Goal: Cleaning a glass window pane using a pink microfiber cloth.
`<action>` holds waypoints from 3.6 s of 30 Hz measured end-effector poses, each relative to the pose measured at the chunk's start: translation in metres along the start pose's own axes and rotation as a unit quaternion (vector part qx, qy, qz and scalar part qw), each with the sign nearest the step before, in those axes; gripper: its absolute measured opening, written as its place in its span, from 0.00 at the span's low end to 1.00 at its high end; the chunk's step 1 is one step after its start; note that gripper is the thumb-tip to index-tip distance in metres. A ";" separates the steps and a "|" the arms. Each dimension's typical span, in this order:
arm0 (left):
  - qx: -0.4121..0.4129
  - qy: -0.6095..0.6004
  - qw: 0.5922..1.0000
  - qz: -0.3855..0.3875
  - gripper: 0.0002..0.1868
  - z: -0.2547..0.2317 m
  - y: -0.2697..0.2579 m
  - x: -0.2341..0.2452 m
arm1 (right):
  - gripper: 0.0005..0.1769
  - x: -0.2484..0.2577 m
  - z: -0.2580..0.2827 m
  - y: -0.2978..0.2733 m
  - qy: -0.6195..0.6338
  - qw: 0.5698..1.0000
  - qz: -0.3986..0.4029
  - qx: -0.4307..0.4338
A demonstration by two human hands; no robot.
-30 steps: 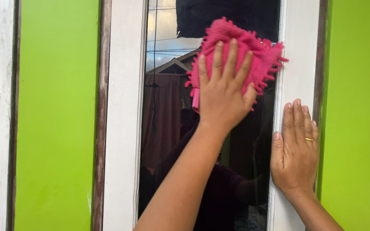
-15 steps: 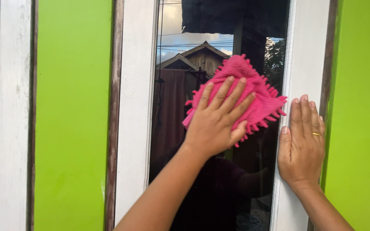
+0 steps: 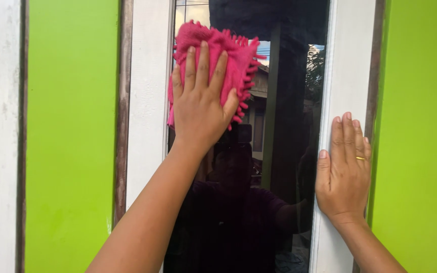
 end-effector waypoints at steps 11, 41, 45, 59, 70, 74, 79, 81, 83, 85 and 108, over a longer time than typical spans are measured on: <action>0.014 -0.009 0.999 -0.035 0.36 -0.063 0.029 -0.038 | 0.37 -0.001 -0.003 0.000 -0.008 1.000 0.001 0.004; 0.005 0.078 0.996 -0.052 0.30 0.055 0.003 0.039 | 0.39 -0.003 -0.004 -0.002 -0.008 1.000 0.003 0.001; -0.007 0.088 0.994 -0.063 0.31 0.056 0.030 0.025 | 0.40 -0.003 -0.005 -0.002 -0.012 1.000 0.006 0.009; -0.024 0.056 0.996 -0.071 0.32 0.051 0.097 0.004 | 0.36 -0.015 -0.023 0.069 -0.031 0.999 0.004 0.016; -0.023 0.067 0.996 -0.052 0.34 0.048 0.085 0.014 | 0.39 -0.014 -0.020 0.072 -0.019 0.999 0.046 -0.017; -0.019 0.070 0.996 -0.053 0.34 0.054 0.063 0.020 | 0.38 -0.013 -0.016 0.067 -0.013 0.999 0.047 -0.010; -0.014 0.069 0.996 -0.054 0.34 0.050 0.036 0.032 | 0.38 -0.011 -0.017 0.069 -0.020 0.999 0.036 0.000; -0.006 0.066 0.997 -0.040 0.34 0.049 0.024 0.038 | 0.38 -0.011 -0.016 0.068 -0.013 0.999 0.033 0.001; -0.006 0.064 0.997 -0.040 0.34 0.049 0.011 0.041 | 0.38 -0.011 -0.017 0.068 -0.012 0.999 0.032 0.001; -0.005 0.065 0.997 -0.041 0.34 0.049 -0.001 0.046 | 0.37 -0.011 -0.017 0.068 -0.010 0.999 0.030 0.003; 0.013 0.062 0.998 -0.007 0.35 0.019 -0.006 0.016 | 0.37 -0.007 0.001 0.030 -0.018 0.997 0.063 -0.043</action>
Point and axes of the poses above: each hand's wrist, its own y-axis towards the middle knuckle, its own x-axis out of the back of the hand, z = x × y, the point moved 3 cm from there along y, towards the middle knuckle, and after that the axes turned 15 degrees about x, right-handed, at the moved point
